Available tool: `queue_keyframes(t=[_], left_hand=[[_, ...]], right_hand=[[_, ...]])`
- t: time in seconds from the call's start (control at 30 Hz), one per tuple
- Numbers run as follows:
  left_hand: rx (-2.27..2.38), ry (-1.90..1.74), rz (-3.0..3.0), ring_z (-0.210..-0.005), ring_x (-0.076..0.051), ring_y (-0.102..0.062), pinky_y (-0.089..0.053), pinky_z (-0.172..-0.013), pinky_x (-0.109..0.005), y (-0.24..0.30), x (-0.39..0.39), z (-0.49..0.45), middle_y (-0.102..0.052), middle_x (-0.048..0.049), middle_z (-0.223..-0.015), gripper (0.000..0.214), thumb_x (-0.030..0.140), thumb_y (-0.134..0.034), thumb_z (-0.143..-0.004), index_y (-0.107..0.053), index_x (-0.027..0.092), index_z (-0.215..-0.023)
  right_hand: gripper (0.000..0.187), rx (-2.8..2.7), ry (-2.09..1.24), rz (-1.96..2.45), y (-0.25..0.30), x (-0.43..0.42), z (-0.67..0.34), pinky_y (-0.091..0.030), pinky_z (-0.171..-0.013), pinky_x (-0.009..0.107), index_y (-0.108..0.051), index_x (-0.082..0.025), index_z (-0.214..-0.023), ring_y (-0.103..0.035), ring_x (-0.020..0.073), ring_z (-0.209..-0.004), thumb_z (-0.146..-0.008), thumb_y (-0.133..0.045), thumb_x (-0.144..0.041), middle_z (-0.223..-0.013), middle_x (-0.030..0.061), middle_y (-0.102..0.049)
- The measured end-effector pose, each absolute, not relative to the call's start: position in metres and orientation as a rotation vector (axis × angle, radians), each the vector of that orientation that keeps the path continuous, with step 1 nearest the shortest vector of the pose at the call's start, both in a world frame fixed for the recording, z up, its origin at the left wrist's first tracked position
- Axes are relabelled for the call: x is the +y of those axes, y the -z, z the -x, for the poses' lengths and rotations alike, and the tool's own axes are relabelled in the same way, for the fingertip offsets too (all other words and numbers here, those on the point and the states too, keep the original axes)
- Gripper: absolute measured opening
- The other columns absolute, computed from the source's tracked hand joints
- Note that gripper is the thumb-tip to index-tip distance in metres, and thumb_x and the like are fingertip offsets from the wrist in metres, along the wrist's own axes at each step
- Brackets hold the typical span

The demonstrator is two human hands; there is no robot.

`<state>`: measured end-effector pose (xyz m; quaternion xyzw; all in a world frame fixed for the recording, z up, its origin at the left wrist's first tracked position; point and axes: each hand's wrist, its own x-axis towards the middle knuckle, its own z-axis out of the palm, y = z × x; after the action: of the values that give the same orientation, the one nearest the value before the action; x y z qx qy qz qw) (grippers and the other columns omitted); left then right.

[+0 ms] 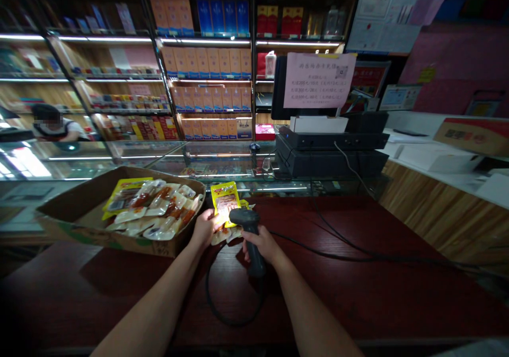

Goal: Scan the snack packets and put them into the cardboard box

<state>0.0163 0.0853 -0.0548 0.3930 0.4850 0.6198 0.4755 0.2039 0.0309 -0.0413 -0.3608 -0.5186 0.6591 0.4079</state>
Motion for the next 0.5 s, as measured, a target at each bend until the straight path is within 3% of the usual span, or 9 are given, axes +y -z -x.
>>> queue_keyframes(t=[0.33,0.5], left_hand=[[1.126,-1.524,-0.897,-0.057,-0.01,-0.057,-0.047,-0.053,-0.023,0.047,0.079,-0.019,-0.059,-0.0001,-0.068,0.045,0.038,-0.077,-0.043,-0.054,0.013,-0.072],[1.066,-1.652,-0.944,-0.058,-0.01,-0.057,-0.048,-0.055,-0.023,0.01,0.072,-0.006,-0.061,-0.0009,-0.068,0.039,0.037,-0.076,-0.048,-0.056,0.014,-0.071]], right_hand=[[0.039,-1.199,-1.681,0.828,0.041,0.03,-0.203,-0.044,-0.034,0.022,-0.053,-0.015,-0.083,-0.055,0.0131,-0.034,-0.064,-0.067,-0.046,-0.05,-0.001,-0.061],[0.036,-1.199,-1.649,0.811,0.022,0.027,-0.196,-0.044,-0.035,0.023,-0.054,-0.014,-0.069,-0.055,0.0123,-0.035,-0.065,-0.066,-0.048,-0.05,0.0011,-0.061]])
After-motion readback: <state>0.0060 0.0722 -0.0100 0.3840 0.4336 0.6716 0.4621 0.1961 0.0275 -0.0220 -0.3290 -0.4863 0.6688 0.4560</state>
